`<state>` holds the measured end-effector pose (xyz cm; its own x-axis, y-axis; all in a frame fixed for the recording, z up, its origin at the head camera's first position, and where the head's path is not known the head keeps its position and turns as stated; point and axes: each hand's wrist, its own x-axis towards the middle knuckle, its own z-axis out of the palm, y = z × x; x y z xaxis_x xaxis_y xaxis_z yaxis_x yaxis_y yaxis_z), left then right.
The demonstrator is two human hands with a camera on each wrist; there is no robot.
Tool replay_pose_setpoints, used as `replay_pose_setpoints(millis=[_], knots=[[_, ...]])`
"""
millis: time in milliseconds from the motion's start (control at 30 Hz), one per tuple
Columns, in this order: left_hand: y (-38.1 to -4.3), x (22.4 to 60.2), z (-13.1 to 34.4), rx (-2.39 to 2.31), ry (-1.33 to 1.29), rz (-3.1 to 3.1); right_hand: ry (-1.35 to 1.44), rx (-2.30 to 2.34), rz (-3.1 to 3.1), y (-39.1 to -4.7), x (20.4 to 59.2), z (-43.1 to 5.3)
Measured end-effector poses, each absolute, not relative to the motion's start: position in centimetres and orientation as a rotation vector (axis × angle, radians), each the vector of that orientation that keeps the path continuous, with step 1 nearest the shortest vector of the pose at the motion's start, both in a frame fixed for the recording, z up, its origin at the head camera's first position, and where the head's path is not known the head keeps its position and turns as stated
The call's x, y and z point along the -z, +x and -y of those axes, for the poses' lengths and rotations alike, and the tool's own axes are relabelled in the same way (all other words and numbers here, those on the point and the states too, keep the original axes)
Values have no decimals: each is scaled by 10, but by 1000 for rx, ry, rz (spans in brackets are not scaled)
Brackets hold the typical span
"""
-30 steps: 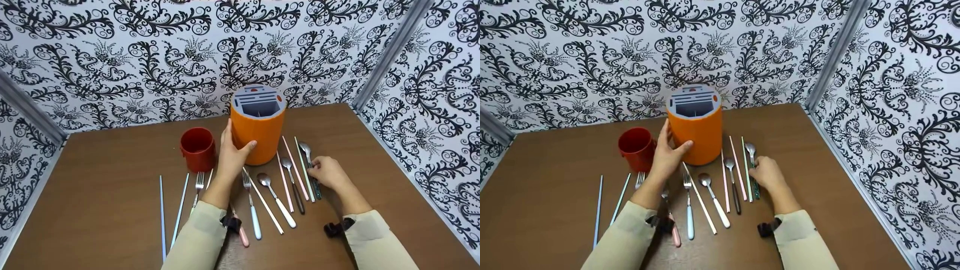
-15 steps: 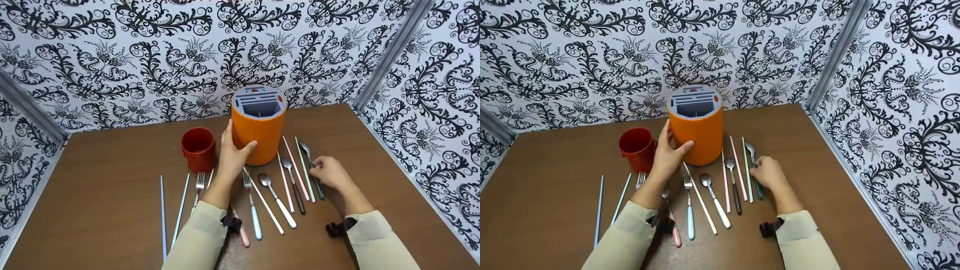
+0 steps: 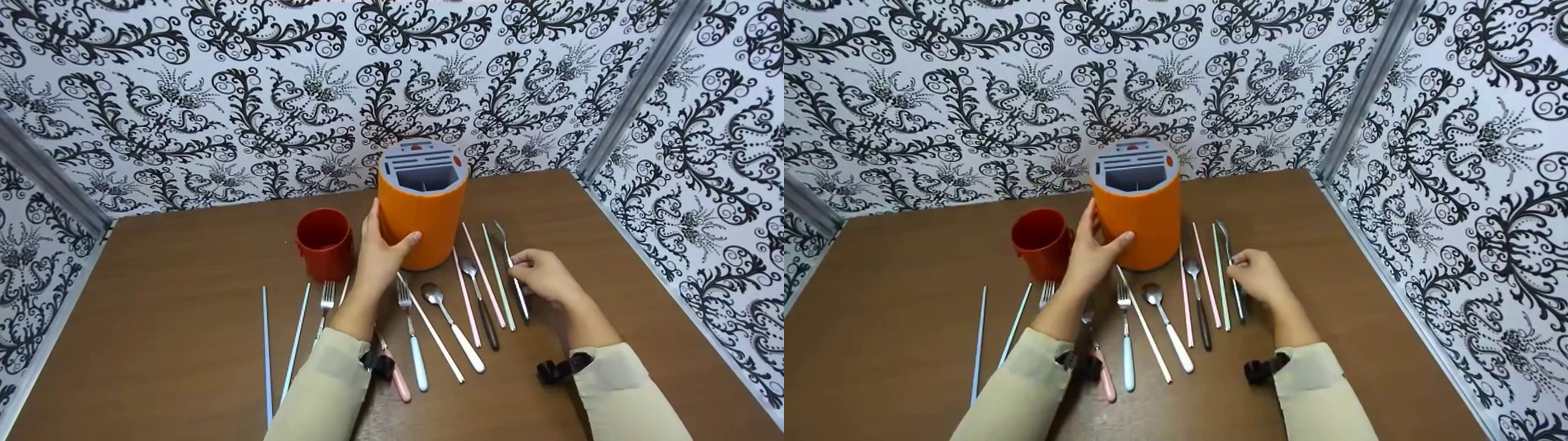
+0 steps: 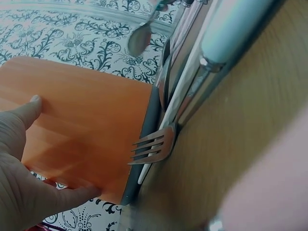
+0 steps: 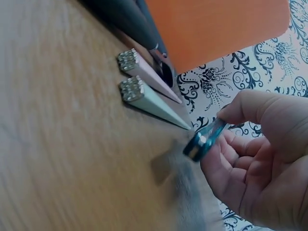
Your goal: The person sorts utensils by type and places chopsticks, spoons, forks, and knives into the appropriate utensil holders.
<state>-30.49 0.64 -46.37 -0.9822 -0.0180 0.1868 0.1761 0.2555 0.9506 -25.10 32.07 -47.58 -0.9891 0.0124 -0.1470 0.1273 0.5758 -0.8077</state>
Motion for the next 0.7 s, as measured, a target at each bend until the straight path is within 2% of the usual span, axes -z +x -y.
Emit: replay_pose_setpoints(millis=[433,700], knots=[[-304,463,-6,1832,-136,2381,138,1773,-2376,-251,473,-322],[-304,463,-5,1805,-176,2368,132,1791,-2362,-250,472,-323]])
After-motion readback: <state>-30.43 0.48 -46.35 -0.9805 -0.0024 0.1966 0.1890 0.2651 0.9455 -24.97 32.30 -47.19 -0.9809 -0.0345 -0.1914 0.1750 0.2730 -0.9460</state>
